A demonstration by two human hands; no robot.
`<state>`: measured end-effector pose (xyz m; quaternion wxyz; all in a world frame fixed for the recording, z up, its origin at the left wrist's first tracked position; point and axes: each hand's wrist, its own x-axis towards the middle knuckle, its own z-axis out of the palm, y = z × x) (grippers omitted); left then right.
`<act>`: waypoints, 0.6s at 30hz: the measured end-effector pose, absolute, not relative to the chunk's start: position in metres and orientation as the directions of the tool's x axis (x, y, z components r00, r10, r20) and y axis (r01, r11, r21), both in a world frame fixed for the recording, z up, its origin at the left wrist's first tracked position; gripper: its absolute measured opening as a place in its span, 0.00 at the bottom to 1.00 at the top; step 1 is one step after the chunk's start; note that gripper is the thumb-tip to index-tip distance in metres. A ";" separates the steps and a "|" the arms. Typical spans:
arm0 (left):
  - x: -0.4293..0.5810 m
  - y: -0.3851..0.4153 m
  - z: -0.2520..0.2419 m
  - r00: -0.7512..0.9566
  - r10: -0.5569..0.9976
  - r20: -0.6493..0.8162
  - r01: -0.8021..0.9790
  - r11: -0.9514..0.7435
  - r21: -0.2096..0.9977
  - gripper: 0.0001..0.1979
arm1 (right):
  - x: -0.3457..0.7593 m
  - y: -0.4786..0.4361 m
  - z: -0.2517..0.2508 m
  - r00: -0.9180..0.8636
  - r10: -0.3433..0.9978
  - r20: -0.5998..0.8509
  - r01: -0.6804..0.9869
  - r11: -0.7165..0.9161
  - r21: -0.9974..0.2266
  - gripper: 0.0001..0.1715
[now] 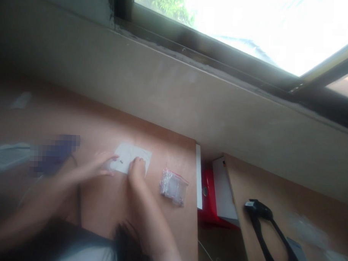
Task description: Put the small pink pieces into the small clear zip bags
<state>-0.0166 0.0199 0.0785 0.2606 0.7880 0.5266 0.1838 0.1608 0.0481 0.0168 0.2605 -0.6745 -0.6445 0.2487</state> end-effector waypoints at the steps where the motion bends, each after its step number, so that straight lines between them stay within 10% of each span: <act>1: -0.017 0.021 0.077 0.359 0.933 -0.005 0.751 -0.286 0.594 0.23 | 0.162 0.051 0.014 0.024 1.000 0.006 0.776 -0.015 -0.631 0.05; 12: -0.018 0.034 0.038 0.317 0.948 0.001 0.779 -0.261 0.570 0.24 | 0.143 0.049 0.049 -0.253 0.965 0.070 0.441 0.180 -0.879 0.09; 18: -0.027 0.035 0.045 0.277 0.961 -0.011 0.804 -0.226 0.550 0.27 | 0.139 0.055 0.022 -0.098 0.993 0.058 0.721 0.111 -0.684 0.05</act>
